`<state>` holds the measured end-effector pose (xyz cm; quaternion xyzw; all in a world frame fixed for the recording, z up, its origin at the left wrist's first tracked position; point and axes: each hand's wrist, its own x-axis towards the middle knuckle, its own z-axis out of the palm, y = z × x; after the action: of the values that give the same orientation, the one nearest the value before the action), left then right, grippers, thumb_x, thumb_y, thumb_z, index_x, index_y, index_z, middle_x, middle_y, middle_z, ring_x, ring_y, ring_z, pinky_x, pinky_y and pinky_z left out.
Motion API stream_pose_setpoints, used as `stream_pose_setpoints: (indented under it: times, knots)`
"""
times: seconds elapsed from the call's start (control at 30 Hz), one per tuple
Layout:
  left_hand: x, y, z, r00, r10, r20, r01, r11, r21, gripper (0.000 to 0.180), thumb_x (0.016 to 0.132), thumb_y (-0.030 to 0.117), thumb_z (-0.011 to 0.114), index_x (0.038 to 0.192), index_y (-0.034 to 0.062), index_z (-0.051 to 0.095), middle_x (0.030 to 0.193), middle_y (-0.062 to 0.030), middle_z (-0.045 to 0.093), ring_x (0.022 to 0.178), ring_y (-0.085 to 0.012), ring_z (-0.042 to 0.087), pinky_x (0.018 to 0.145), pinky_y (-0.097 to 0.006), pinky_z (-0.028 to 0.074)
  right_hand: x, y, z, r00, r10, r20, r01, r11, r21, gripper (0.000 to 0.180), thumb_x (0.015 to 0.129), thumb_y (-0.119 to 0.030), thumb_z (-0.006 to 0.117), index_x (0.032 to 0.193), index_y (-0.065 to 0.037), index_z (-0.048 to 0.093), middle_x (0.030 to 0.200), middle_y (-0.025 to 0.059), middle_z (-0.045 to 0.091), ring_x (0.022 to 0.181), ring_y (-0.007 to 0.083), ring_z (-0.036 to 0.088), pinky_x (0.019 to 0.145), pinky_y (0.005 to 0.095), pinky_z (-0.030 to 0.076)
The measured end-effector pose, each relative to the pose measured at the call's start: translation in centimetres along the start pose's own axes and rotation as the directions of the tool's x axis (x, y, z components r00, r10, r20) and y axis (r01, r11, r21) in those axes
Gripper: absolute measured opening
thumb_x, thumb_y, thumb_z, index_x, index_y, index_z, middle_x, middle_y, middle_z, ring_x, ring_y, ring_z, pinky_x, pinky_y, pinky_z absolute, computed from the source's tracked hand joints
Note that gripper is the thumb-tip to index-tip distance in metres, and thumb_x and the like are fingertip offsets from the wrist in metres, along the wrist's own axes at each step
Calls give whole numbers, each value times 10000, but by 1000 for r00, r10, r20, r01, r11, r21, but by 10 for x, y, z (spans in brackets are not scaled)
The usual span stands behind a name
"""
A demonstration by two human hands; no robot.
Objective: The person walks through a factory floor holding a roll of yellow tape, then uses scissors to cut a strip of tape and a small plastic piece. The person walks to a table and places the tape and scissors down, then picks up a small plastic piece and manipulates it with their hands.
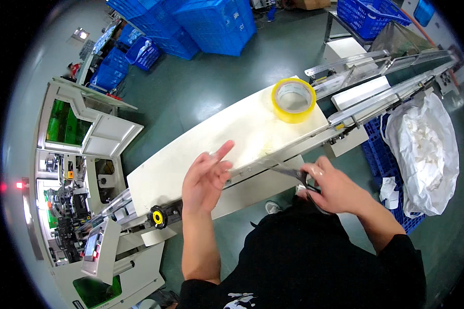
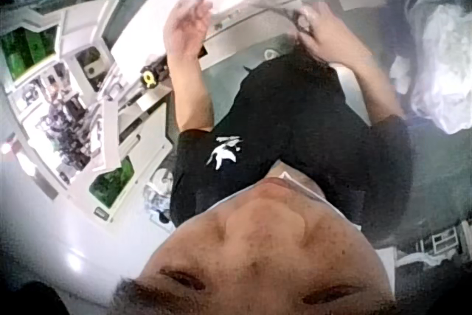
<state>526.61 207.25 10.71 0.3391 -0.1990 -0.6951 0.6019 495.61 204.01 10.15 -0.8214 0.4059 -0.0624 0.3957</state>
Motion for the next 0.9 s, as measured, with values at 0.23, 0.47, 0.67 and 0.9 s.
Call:
stream_pose_setpoints:
  times: [0.23, 0.47, 0.67, 0.9]
  knots:
    - [-70, 3, -21, 971, 235, -50, -234, 972, 26, 101, 894, 91, 554, 949, 18, 597, 1422, -337, 384, 933, -264, 689, 771, -333, 569, 131, -64, 28, 983, -183, 33, 179, 883, -433, 354, 787, -322, 724, 994, -51, 631, 885, 148, 641, 887, 326, 654, 777, 428, 538]
    - [-91, -2, -26, 950, 312, 3, -312, 948, 68, 163, 946, 173, 543, 1048, 46, 558, 1455, -334, 331, 1016, -305, 670, 793, -336, 553, 168, -92, 46, 929, -349, -121, 263, 854, -448, 327, 807, -293, 699, 1057, -86, 660, 938, 134, 655, 861, 325, 664, 752, 425, 539]
    - [-108, -11, -40, 944, 331, 12, -330, 936, 126, 255, 918, 79, 542, 1171, 53, 528, 1472, -263, 337, 1060, -319, 649, 830, -344, 561, 141, -48, 23, 796, -395, -458, 237, 901, -365, 344, 828, -246, 680, 1130, -91, 626, 1001, 144, 643, 902, 321, 640, 750, 408, 524]
    - [-109, -12, -46, 959, 282, 14, -277, 929, 244, 336, 857, -3, 554, 1187, 50, 520, 1472, -256, 342, 1070, -314, 639, 835, -349, 557, 97, -10, 11, 795, -530, -296, 273, 748, -604, 404, 783, -214, 729, 1144, -78, 611, 1080, 104, 628, 991, 293, 602, 855, 397, 487]
